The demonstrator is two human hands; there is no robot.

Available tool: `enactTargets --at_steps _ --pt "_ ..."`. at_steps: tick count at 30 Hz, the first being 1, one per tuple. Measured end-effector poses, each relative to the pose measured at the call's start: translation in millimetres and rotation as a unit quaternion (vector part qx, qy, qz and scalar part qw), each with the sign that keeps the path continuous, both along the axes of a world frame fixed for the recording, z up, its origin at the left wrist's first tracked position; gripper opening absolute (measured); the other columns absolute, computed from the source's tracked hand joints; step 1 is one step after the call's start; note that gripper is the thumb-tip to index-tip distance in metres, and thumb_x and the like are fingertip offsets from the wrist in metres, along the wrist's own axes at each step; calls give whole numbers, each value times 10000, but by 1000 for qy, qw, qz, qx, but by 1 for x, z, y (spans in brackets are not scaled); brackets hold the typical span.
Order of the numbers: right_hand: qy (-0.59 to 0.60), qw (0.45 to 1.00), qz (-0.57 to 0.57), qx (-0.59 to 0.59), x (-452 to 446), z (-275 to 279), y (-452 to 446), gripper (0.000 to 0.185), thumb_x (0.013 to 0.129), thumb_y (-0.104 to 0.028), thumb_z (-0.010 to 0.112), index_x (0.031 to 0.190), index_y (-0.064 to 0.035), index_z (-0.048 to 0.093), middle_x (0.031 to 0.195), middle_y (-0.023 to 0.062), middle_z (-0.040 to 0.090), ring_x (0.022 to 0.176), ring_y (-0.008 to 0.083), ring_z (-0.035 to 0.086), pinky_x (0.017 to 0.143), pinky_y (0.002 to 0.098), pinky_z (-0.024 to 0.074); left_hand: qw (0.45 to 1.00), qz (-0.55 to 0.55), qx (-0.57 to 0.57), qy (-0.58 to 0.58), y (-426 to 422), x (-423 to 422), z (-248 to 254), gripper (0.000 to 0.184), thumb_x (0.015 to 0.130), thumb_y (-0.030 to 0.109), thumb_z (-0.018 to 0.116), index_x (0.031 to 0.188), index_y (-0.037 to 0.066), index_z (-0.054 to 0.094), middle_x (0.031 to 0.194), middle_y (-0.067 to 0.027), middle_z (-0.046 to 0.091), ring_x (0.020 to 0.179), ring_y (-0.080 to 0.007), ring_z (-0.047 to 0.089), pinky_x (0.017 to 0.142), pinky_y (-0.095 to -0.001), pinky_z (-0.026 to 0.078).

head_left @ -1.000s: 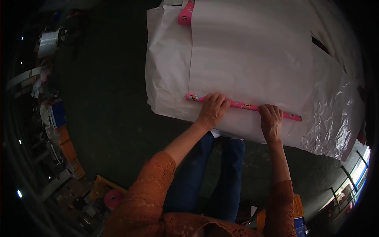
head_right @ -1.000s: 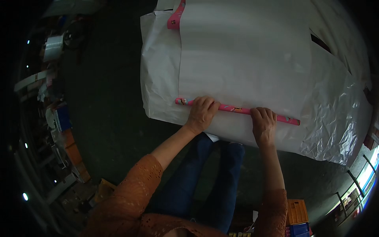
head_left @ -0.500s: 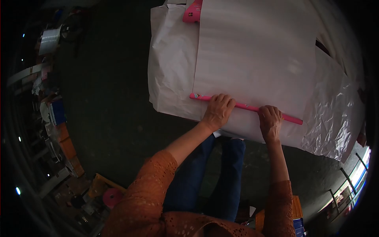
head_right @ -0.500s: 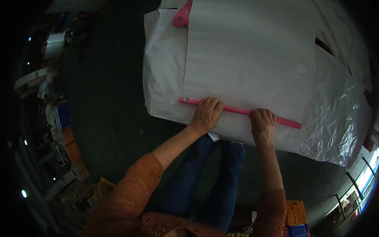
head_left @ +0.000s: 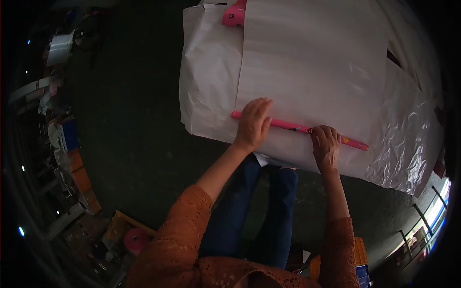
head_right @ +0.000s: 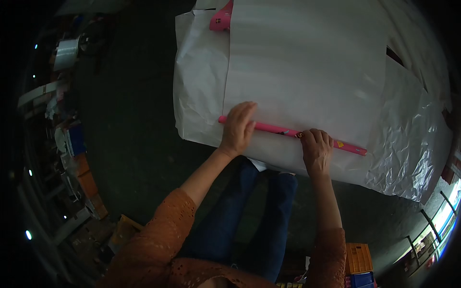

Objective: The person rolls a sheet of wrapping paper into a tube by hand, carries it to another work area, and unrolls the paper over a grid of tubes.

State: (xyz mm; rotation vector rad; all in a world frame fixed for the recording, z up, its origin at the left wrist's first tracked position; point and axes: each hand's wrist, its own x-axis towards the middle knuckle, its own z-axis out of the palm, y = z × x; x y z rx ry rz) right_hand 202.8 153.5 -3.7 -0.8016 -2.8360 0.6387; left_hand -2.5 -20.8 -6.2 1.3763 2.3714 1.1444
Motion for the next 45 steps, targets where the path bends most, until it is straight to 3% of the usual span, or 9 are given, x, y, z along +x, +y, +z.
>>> enactTargets --at_steps 3,4,13,17,21,24,37,41,45 --pt "25 1000 0 6 3 -2 0 230 824 -129 712 1044 -107 648 1071 70 632 1047 292 588 908 424 429 891 306 -67 -327 -11 -35 40 495 1039 284 462 1460 27 424 1470 -189 431 1381 -347 398 1159 -438 297" --pt "41 999 -7 2 3 -4 -1 228 825 -124 708 1045 -107 647 1074 70 629 1051 294 584 913 426 425 891 306 -68 -327 -12 -34 38 495 1039 284 462 1460 27 424 1470 -189 431 1381 -347 398 1159 -438 297" --pt "71 997 -12 -16 4 -12 3 248 814 -93 697 1055 -98 640 1076 78 612 1059 305 560 937 438 401 972 69 66 -213 -30 -20 -15 577 1056 320 412 1513 -12 298 1548 -206 336 1444 -356 321 1195 -427 231" --pt "69 997 -9 -19 5 -13 5 248 810 -85 693 1052 -95 642 1071 83 610 1039 309 560 928 438 403 987 139 59 -46 -23 -18 -11 496 1003 187 518 1447 -3 401 1456 -220 431 1358 -385 424 1140 -451 330" --pt "90 996 -6 -19 3 -16 6 250 804 -87 700 1048 -95 648 1072 77 610 1028 308 563 923 440 406 995 -60 -11 80 6 27 7 249 845 78 623 1088 31 645 1143 -122 590 1097 -303 575 973 -424 465" --pt "71 997 -10 -24 4 -10 11 272 789 -99 720 1053 -97 656 1077 76 611 1035 307 568 928 443 407 984 -72 -44 154 22 44 -3 203 818 98 627 1013 51 662 1077 -76 591 1028 -253 581 915 -384 480" --pt "48 999 -18 7 20 -5 28 301 754 -144 733 1040 -110 645 1042 57 632 1069 275 569 995 455 377 984 -106 -108 90 33 35 -4 261 790 105 713 1039 42 669 930 -80 562 913 -276 573 801 -415 471" --pt "44 999 -9 -10 43 -3 -1 337 762 -161 736 1086 -119 651 1088 56 628 1094 268 565 997 456 379 971 -157 -113 143 3 51 -8 330 785 102 725 1100 30 657 965 -97 577 950 -289 579 832 -422 473" --pt "9 999 -34 25 33 5 2 435 777 -167 735 1198 -120 638 1270 76 578 1215 291 517 1065 455 345 968 -99 -142 184 12 57 -8 420 851 193 696 1226 31 603 1283 -142 542 1194 -335 520 997 -462 432"
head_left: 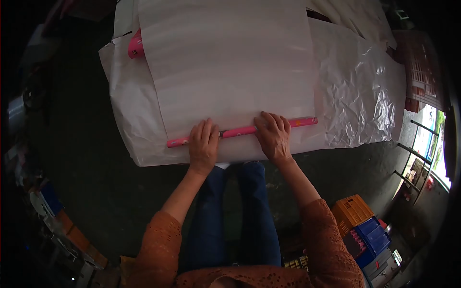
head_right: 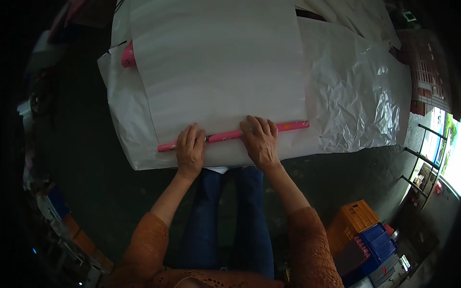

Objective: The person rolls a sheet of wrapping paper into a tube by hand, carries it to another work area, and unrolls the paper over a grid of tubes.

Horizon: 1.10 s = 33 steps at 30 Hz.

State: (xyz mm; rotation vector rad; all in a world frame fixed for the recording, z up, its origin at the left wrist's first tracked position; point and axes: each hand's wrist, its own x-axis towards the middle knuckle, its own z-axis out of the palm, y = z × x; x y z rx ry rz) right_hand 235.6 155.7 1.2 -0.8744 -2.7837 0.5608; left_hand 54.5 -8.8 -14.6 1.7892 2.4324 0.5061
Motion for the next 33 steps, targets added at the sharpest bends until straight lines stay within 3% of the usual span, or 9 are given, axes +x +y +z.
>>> enactTargets --at_steps 2,4,7,11,16,19,27,29,33 --pt "-33 999 6 8 -4 -6 5 538 799 -178 726 1314 -118 580 1431 101 484 1329 307 443 1126 472 300 999 27 -24 15 8 1 0 505 865 233 695 1306 22 570 1420 -164 491 1302 -362 471 1067 -493 394" --pt "-32 999 -1 -10 -8 -7 10 572 812 -180 719 1353 -111 549 1464 109 459 1360 320 417 1142 482 283 994 45 -79 -53 13 2 1 701 878 344 690 1446 14 446 1593 -171 289 1456 -377 295 1150 -557 275" --pt "-9 999 -19 -35 -14 -5 17 593 840 -200 708 1392 -101 518 1504 117 430 1408 326 373 1158 495 267 992 52 -107 -43 26 -8 1 815 877 394 679 1495 -20 345 1618 -191 213 1487 -398 216 1166 -583 207" --pt "-11 999 -4 -34 -19 -6 18 608 865 -257 699 1411 -81 498 1530 109 414 1458 316 319 1166 496 256 991 57 -112 -37 44 -23 3 822 879 441 672 1516 36 347 1632 -162 198 1502 -370 191 1180 -579 192" --pt "-62 998 1 19 -21 -20 22 658 871 -283 691 1454 -91 456 1542 92 413 1480 308 289 1178 485 232 1000 3 10 -26 25 -27 -19 691 916 290 635 1521 95 364 1603 -141 276 1476 -350 273 1171 -555 233" --pt "-99 995 9 -5 -8 -9 7 679 881 -281 676 1479 -80 425 1556 89 398 1493 305 266 1188 478 203 999 -47 1 12 -7 7 -26 661 913 224 620 1511 81 378 1575 -141 330 1460 -334 312 1158 -543 260" --pt "-89 996 5 -3 -40 -7 37 706 912 -326 642 1517 -79 376 1609 103 307 1514 315 207 1195 480 189 994 3 -58 -91 27 -8 0 779 882 332 676 1517 28 340 1597 -167 290 1473 -363 272 1169 -554 236" --pt "-65 998 11 12 -50 -11 52 692 915 -332 647 1510 -88 391 1606 110 312 1510 326 213 1192 488 201 995 18 -49 -90 47 -21 -2 806 879 363 680 1519 21 329 1606 -169 273 1479 -367 259 1170 -562 227" --pt "23 1000 8 16 -58 -5 58 560 855 -222 705 1366 -94 514 1454 114 470 1375 330 396 1117 474 302 997 41 -54 -37 77 -49 -7 798 899 435 638 1512 27 332 1604 -152 268 1496 -337 217 1177 -555 210"
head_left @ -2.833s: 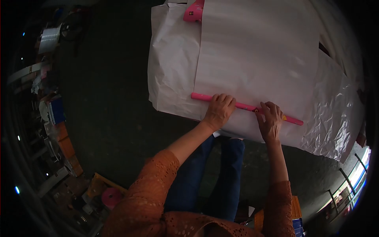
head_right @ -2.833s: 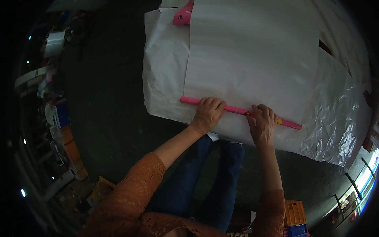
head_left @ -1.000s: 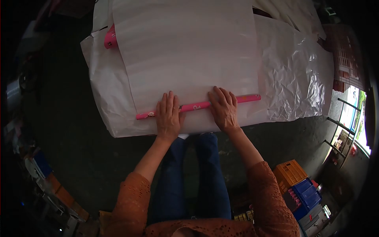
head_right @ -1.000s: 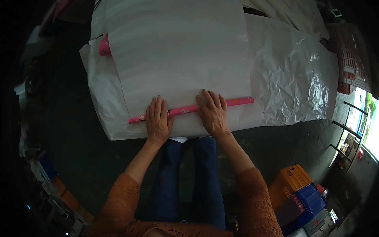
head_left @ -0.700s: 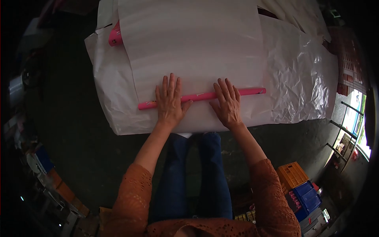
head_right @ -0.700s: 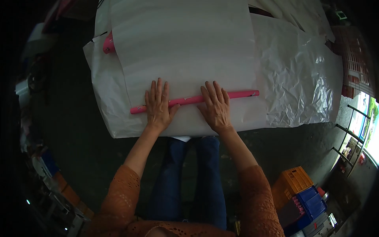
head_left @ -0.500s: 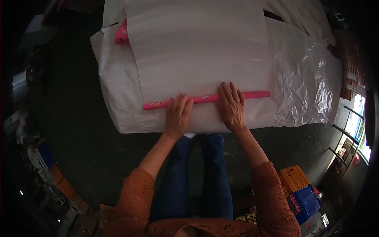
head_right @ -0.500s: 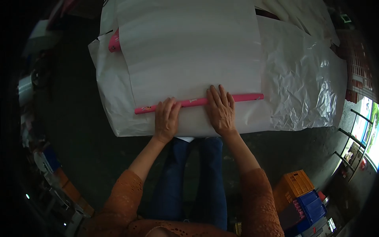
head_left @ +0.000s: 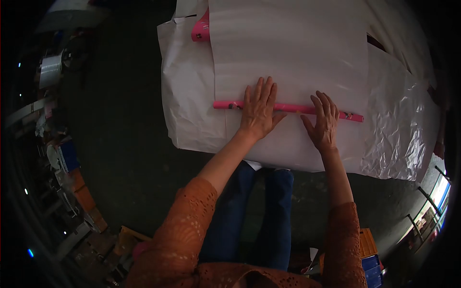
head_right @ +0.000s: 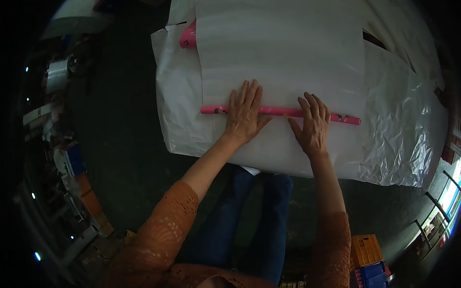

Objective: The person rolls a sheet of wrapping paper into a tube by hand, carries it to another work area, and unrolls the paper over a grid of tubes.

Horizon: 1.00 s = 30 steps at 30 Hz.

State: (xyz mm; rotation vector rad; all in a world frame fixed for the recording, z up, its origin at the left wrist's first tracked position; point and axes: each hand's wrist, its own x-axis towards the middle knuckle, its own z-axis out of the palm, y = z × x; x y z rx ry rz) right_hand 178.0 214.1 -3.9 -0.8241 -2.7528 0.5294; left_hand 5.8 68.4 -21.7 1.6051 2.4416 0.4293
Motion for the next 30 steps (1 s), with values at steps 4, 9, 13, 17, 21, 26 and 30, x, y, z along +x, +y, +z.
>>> enactTargets --at_steps 4,9,13,17,21,26,30 --pt "23 999 16 20 7 -14 -2 316 817 -121 712 1121 -101 628 1148 86 617 1109 306 563 974 448 397 998 -42 55 -14 -13 0 -8 659 910 356 637 1460 68 416 1546 -150 345 1459 -332 283 1152 -551 254" --pt "20 999 31 -30 52 -6 -50 261 807 -120 708 1065 -125 668 1056 44 638 1049 270 585 947 433 395 995 -86 47 26 -82 52 -20 587 889 287 661 1409 80 487 1518 -160 375 1437 -337 318 1132 -542 294" --pt "12 1000 18 -19 71 -6 -77 288 799 -130 715 1085 -134 679 1159 56 624 1126 269 572 990 442 382 997 -32 -19 -68 -108 96 12 708 857 257 697 1467 28 422 1563 -183 330 1469 -345 277 1136 -565 264" --pt "-8 999 14 32 46 5 -54 340 795 -145 726 1131 -138 671 1255 69 595 1193 281 546 1029 459 365 994 26 -33 -102 -73 78 12 805 867 310 692 1513 -5 329 1604 -195 260 1497 -356 222 1156 -575 225" --pt "5 1000 -14 6 32 8 -37 381 793 -153 733 1164 -133 652 1278 77 580 1211 293 532 1041 466 359 997 49 -24 -51 -24 38 6 836 891 371 666 1533 -2 281 1622 -192 205 1509 -363 181 1177 -571 194" --pt "18 1000 7 1 21 -7 -16 330 795 -131 725 1117 -113 653 1149 75 612 1134 295 556 999 457 379 998 43 2 -36 3 6 0 759 917 356 637 1512 11 316 1620 -177 197 1497 -360 204 1181 -559 202" --pt "27 999 20 -21 36 -6 -30 281 791 -120 716 1067 -110 665 1047 62 619 1062 287 573 962 450 396 996 -39 74 -11 -34 31 -11 630 911 277 646 1442 38 405 1562 -172 304 1454 -341 285 1153 -556 253"
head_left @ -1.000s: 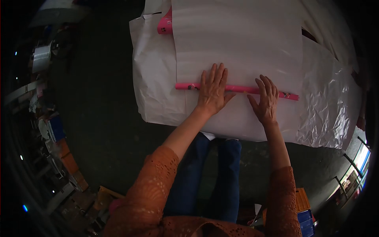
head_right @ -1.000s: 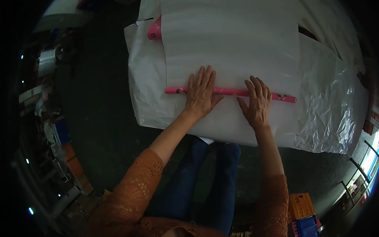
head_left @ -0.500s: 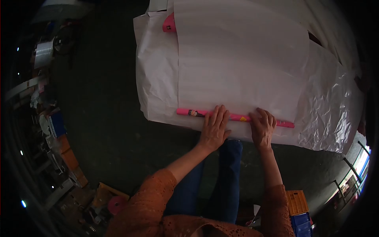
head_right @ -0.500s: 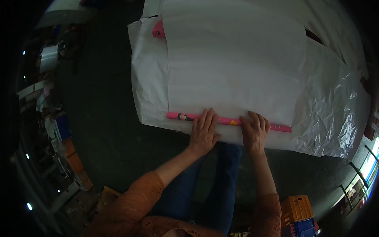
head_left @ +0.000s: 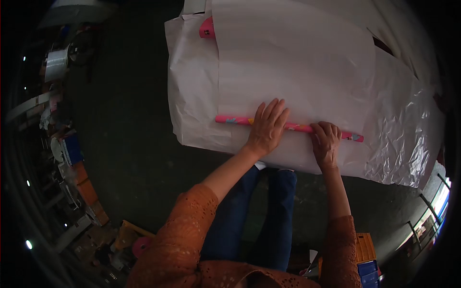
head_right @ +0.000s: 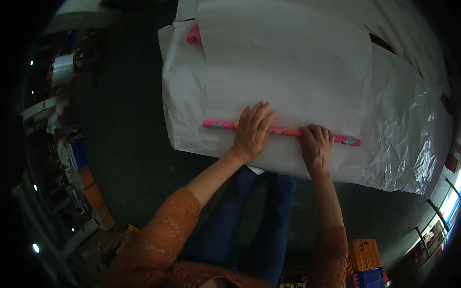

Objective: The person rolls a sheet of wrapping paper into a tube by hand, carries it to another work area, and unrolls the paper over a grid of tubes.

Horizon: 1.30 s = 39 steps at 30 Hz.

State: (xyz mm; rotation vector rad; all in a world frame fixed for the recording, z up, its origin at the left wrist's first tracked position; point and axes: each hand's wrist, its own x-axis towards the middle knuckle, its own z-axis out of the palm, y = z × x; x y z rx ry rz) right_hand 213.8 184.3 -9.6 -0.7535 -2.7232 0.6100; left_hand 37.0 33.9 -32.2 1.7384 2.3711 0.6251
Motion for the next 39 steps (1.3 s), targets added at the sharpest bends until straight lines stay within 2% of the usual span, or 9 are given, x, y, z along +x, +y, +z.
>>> enactTargets --at_steps 3,6,13,19,23,28,30,34,39 --pt "-19 999 7 -36 30 2 -31 302 789 -144 716 1086 -117 672 1024 51 617 1040 280 577 955 450 399 998 -45 -47 10 -47 54 6 675 871 278 684 1448 51 417 1552 -159 343 1458 -325 292 1134 -563 278" --pt "-58 998 0 -36 44 6 -45 337 796 -183 720 1121 -117 667 1089 56 613 1093 282 564 992 459 385 991 -32 -109 -76 -62 77 21 732 860 246 701 1484 45 378 1557 -168 351 1452 -359 311 1119 -606 274" --pt "-8 1000 -13 -22 7 16 -13 428 786 -186 732 1199 -140 629 1224 70 583 1195 275 525 1062 464 347 995 6 -102 -11 23 9 19 846 860 427 680 1521 41 319 1596 -159 291 1486 -352 250 1157 -601 216" --pt "22 1000 -10 10 -15 -1 14 319 784 -143 727 1093 -140 648 1066 42 620 1074 267 570 984 431 384 999 -34 3 9 58 -40 7 648 908 363 631 1441 50 439 1536 -149 374 1435 -349 331 1160 -564 253" --pt "35 999 -13 -16 0 0 -4 240 801 -131 717 1036 -142 667 1003 37 621 1006 262 587 928 416 399 997 -29 74 5 6 -6 8 401 882 179 650 1247 43 557 1391 -132 500 1337 -331 448 1119 -560 310" --pt "-13 998 4 -69 36 2 -46 273 820 -159 712 1091 -146 680 1060 55 620 1044 264 580 960 438 400 996 -8 -70 -61 -69 63 19 608 868 265 672 1398 29 490 1513 -160 411 1425 -360 354 1140 -587 259" --pt "-29 1000 3 7 37 3 -46 359 806 -179 725 1155 -124 667 1167 76 609 1132 282 558 1023 467 380 993 -13 -96 -66 -71 68 17 759 853 362 689 1469 17 412 1576 -171 328 1471 -365 278 1144 -591 246" --pt "-32 999 -2 4 11 12 -25 466 779 -200 738 1216 -83 627 1249 92 591 1203 307 529 1077 493 347 995 12 -82 -49 -9 23 18 801 863 417 684 1488 19 379 1600 -182 273 1490 -359 232 1157 -589 235" --pt "-13 1000 8 14 -17 1 3 407 783 -169 735 1171 -93 640 1198 85 606 1164 299 545 1056 474 356 998 27 -45 -28 57 -33 11 744 891 379 668 1475 12 390 1587 -187 284 1480 -357 249 1168 -563 245"
